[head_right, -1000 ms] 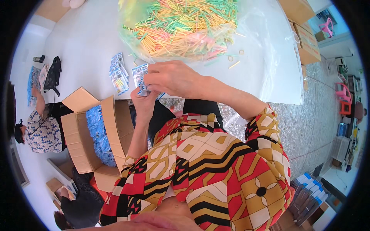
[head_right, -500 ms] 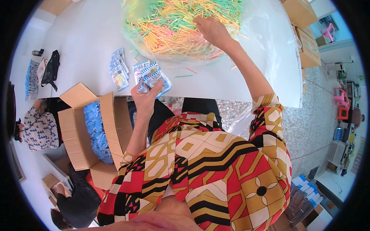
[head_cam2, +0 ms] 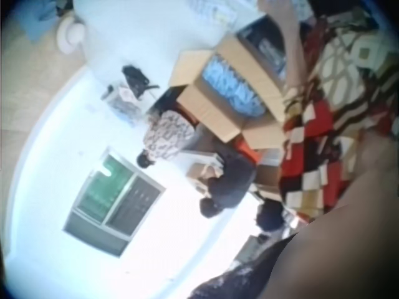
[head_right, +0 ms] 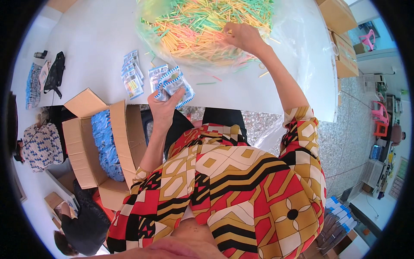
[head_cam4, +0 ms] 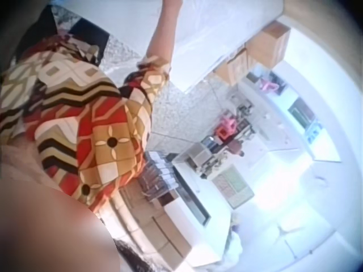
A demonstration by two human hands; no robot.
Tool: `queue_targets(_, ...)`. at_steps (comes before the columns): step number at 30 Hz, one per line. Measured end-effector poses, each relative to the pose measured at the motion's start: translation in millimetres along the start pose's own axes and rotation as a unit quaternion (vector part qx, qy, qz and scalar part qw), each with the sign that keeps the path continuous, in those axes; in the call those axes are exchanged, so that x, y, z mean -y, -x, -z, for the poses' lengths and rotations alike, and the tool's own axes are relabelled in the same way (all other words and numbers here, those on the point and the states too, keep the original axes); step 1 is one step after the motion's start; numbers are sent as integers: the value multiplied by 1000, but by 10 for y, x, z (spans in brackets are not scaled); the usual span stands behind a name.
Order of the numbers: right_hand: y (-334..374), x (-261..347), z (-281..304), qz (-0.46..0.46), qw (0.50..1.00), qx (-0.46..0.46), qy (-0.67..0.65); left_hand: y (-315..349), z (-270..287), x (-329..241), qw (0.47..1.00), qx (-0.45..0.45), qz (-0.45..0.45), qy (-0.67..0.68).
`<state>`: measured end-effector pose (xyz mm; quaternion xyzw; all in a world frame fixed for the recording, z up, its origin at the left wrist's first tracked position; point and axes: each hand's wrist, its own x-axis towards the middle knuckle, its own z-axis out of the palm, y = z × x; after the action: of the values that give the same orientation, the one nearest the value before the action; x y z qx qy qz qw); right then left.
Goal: Packing colored shredded paper into small plastic bags and placing them into a cardboard box.
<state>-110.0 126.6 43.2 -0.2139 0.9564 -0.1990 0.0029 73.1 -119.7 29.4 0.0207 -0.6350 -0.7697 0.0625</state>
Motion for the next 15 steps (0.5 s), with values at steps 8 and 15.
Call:
queue_targets(8,-90,29,-183,21,998,-21,61,-4,-7,-10,1000,4,-9,-16)
queue_targets(15,-163,108,-176,3,1000,-4,-7,18,11,-11,1000,2,-2,-18)
